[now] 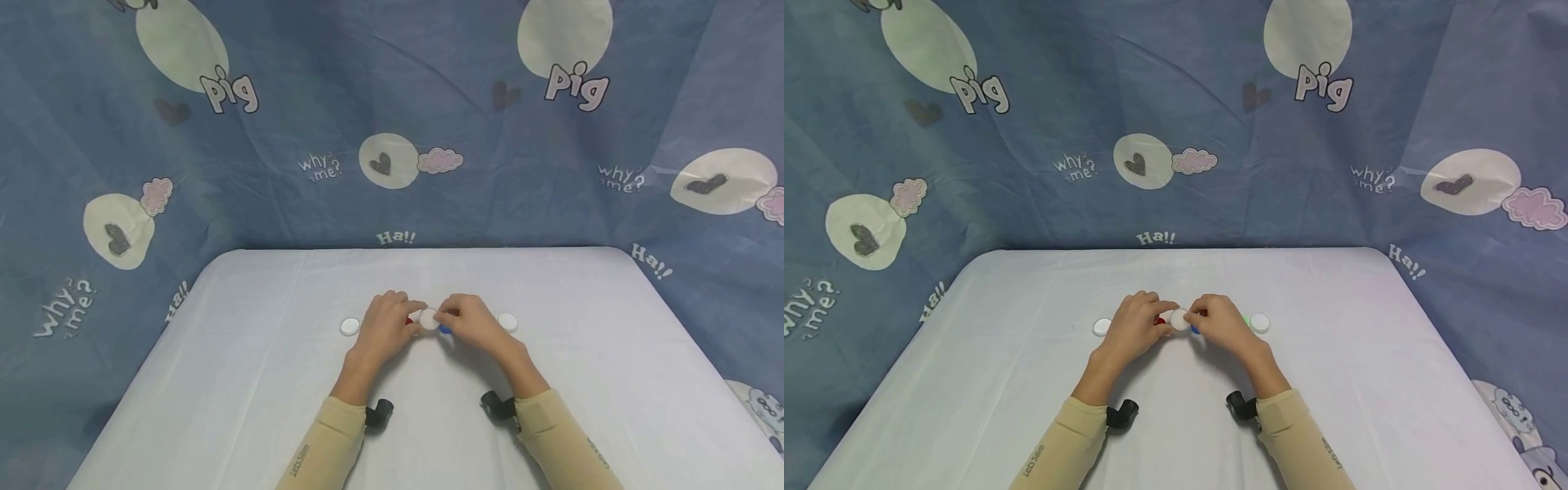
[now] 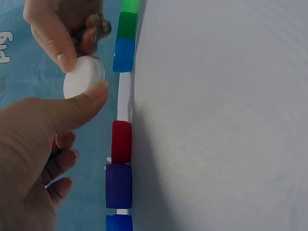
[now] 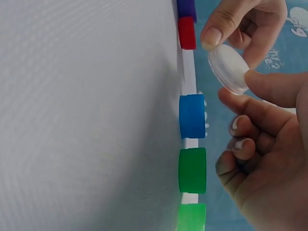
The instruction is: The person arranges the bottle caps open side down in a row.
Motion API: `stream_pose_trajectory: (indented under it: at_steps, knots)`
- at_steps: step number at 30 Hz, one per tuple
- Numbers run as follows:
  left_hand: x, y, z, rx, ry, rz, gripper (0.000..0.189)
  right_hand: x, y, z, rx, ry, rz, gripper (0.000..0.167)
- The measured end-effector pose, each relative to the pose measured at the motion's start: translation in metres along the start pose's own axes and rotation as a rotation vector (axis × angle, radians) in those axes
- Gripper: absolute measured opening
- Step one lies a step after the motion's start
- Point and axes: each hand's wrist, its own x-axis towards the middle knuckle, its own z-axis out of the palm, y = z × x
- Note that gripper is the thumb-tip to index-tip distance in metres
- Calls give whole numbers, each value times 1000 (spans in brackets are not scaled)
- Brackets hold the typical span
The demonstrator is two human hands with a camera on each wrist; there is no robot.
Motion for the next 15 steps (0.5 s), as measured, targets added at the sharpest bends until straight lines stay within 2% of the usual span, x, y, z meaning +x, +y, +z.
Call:
stream_pose_trajectory:
  at_steps: [8, 15]
  knots:
    - [-1, 1, 0, 6, 26, 6, 43, 2, 3, -2, -17, -36, -8, 14]
    - [-2, 1, 0, -23, 27, -7, 39, 1, 0, -5, -153, -24, -80, 26]
